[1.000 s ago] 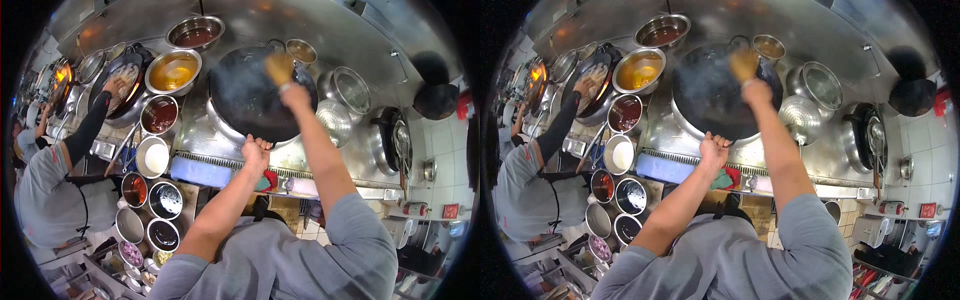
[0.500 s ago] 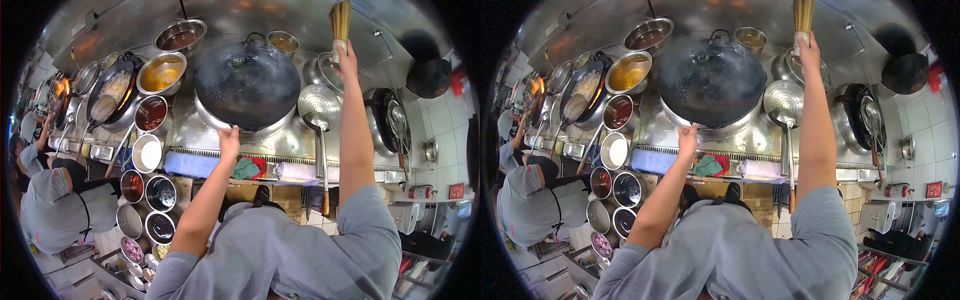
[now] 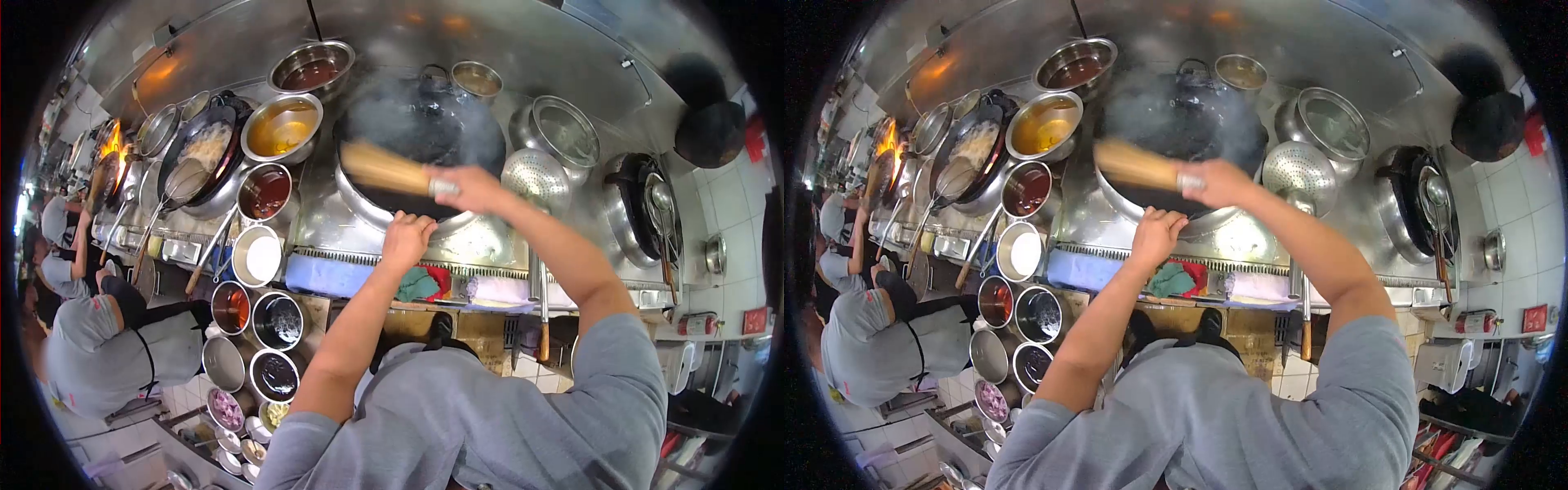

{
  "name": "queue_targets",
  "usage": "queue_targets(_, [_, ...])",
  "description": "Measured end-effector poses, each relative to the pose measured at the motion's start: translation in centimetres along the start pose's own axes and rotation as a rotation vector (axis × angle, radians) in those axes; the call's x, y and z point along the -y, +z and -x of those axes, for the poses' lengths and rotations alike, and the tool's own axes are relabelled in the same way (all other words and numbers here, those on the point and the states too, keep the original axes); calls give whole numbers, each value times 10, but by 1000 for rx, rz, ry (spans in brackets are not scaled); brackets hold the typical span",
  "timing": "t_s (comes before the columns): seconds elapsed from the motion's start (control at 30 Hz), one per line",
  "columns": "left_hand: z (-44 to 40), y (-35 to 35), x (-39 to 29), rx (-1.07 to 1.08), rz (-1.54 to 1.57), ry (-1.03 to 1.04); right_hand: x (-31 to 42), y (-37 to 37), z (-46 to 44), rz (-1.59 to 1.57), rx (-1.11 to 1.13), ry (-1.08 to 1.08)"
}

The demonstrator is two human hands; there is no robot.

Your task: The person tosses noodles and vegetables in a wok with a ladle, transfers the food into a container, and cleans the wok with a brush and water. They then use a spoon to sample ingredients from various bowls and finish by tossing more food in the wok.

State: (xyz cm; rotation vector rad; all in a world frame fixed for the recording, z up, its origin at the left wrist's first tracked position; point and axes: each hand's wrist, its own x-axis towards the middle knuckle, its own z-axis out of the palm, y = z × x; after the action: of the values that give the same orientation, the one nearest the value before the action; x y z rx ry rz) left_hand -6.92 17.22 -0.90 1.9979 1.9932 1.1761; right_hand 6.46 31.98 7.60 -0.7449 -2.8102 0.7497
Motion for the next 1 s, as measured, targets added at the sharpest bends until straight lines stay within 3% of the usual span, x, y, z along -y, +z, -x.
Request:
queue_targets(0.07, [0,-2,4,17,41,7,-36,18,-8,-57,175,-12])
queue_targets(0.1, [2,-5,5,38,63,2,-55,-1,-17,187,247,128])
queue_targets(0.13, [2,-6,7,27,60,-4,-80,-24,-29,377,157,211])
queue_targets(0.17, [5,-6,9,25,78,15,-120,-46,-49,626,141,544])
queue_targets(0.23, [1,-5,15,20,105,60,-112,-98,-52,280,-272,598])
queue_targets(0.33, [-1,-6,10,2,112,37,-69,-43,-70,255,-347,678])
queue_targets(0.4, [-5,-5,13,8,96,42,-71,28,-79,336,-234,673])
queue_targets(0.47, [-2,-7,14,42,150,23,-25,52,-69,253,-58,492])
queue_targets(0.53, [0,-7,14,60,156,32,12,43,-48,123,2,286])
queue_targets(0.6, [-4,-12,12,92,93,7,-16,16,-30,162,87,95])
queue_targets(0.63, [-2,-13,10,96,94,9,-54,-3,-26,172,109,136])
queue_targets(0.67, [-4,-13,10,90,114,5,-127,-13,-37,516,124,212])
queue_targets(0.7, [-6,-15,11,82,134,0,-150,-57,-44,665,100,560])
queue_targets(0.73, [-8,-15,15,75,135,0,-141,-98,-39,516,-135,581])
queue_targets(0.8, [-5,-8,18,72,137,36,-82,-107,-53,423,-588,715])
queue_targets(0.87, [-10,-13,15,106,107,6,-100,-67,-83,174,-638,784])
queue_targets(0.93, [-7,-15,15,67,105,9,-59,8,-99,337,-326,743])
queue_targets(0.97, [-9,-20,12,124,111,-14,-50,54,-106,456,-197,543])
queue_targets(1.0, [-12,-19,14,121,113,-9,-12,73,-98,253,-152,408])
